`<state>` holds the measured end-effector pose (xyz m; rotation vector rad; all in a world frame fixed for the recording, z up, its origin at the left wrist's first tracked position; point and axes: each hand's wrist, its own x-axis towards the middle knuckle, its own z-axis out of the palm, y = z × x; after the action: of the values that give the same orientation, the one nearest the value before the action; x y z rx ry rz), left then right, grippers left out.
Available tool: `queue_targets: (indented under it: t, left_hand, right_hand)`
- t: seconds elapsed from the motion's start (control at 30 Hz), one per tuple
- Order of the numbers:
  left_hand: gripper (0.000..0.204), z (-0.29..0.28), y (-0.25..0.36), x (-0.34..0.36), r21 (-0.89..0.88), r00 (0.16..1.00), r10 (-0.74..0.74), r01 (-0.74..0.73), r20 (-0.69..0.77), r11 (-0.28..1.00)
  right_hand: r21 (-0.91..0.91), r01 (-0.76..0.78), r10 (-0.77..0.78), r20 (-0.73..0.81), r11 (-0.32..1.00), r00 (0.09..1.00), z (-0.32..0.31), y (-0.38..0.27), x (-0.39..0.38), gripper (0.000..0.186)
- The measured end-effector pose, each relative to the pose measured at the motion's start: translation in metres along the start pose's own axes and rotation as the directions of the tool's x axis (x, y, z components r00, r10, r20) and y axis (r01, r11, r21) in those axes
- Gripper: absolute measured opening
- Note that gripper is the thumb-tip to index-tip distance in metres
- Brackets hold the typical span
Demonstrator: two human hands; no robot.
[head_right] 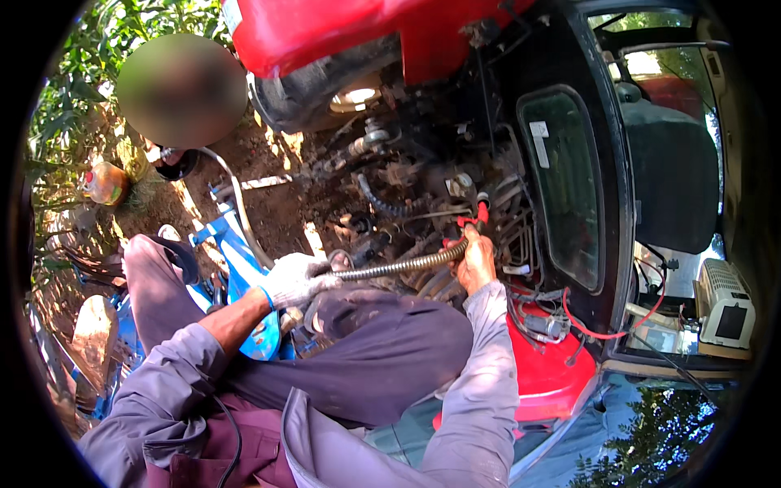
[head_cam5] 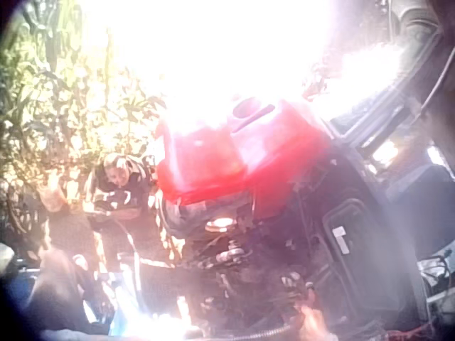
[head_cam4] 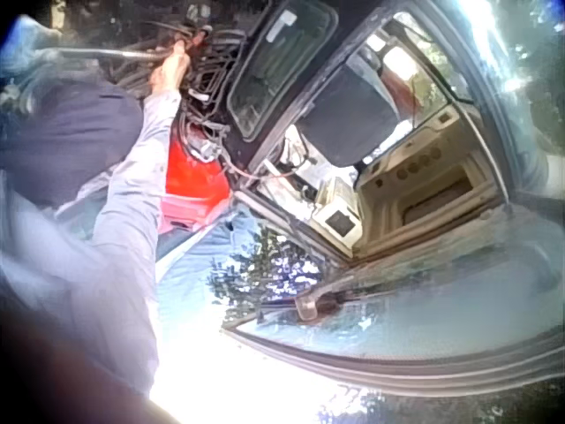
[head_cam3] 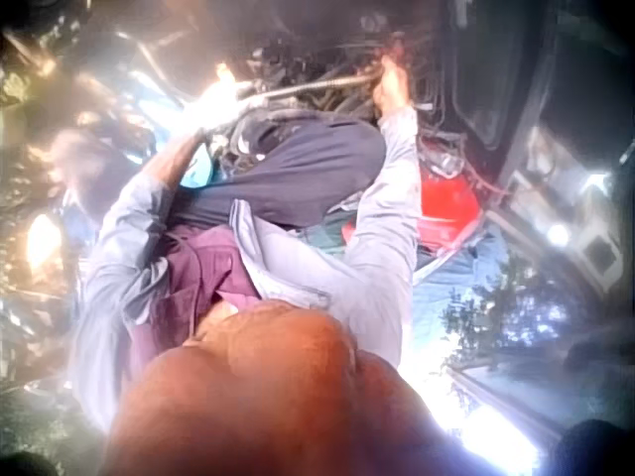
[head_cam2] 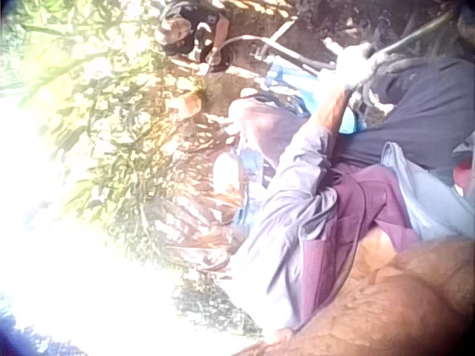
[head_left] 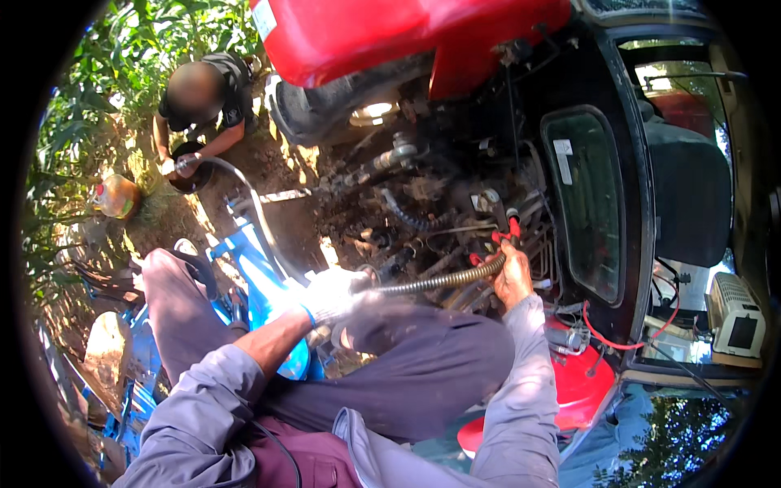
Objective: The person sits on a red tractor in a field and uses a flexible hose to flush a specific component within the engine bay. The camera wearer manipulates the hose with both hands, directing it into the machinery.
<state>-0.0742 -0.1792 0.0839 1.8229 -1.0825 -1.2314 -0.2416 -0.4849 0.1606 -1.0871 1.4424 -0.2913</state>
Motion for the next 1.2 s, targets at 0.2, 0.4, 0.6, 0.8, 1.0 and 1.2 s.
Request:
queue_targets:
  t: [0.2, 0.4, 0.6, 0.8, 1.0, 1.2]
  left_hand:
    - [0.056, -0.001, 0.014, 0.004, 0.012, 0.998, -0.015, 0.014, 0.057, 1.000]
    - [0.061, -0.012, 0.015, -0.008, -0.022, 1.000, 0.006, -0.006, 0.010, 1.000]
    - [0.073, -0.019, 0.019, -0.004, 0.005, 1.000, -0.012, 0.012, 0.025, 1.000]
    - [0.068, -0.004, 0.012, -0.004, 0.036, 0.997, -0.050, 0.048, 0.052, 0.998]
    - [0.063, -0.009, 0.035, -0.005, 0.115, 1.000, -0.024, 0.022, 0.017, 0.993]
    - [0.063, 0.004, 0.031, 0.002, 0.102, 1.000, -0.015, 0.016, -0.013, 0.995]
  right_hand:
    - [-0.109, 0.032, -0.038, -0.059, 0.994, 0.998, -0.003, -0.011, 0.010, 0.030]
    - [-0.170, -0.026, 0.018, -0.046, 0.985, 0.999, 0.011, -0.015, 0.019, 0.026]
    - [-0.170, -0.044, 0.030, -0.088, 0.984, 0.996, 0.018, -0.023, 0.025, 0.028]
    - [-0.186, -0.036, 0.022, -0.075, 0.982, 0.997, 0.009, -0.012, 0.036, 0.028]
    - [-0.129, -0.030, 0.021, -0.077, 0.991, 0.997, -0.008, -0.009, 0.043, 0.028]
    - [-0.094, -0.016, 0.001, -0.150, 0.995, 0.989, -0.007, -0.013, 0.037, 0.029]
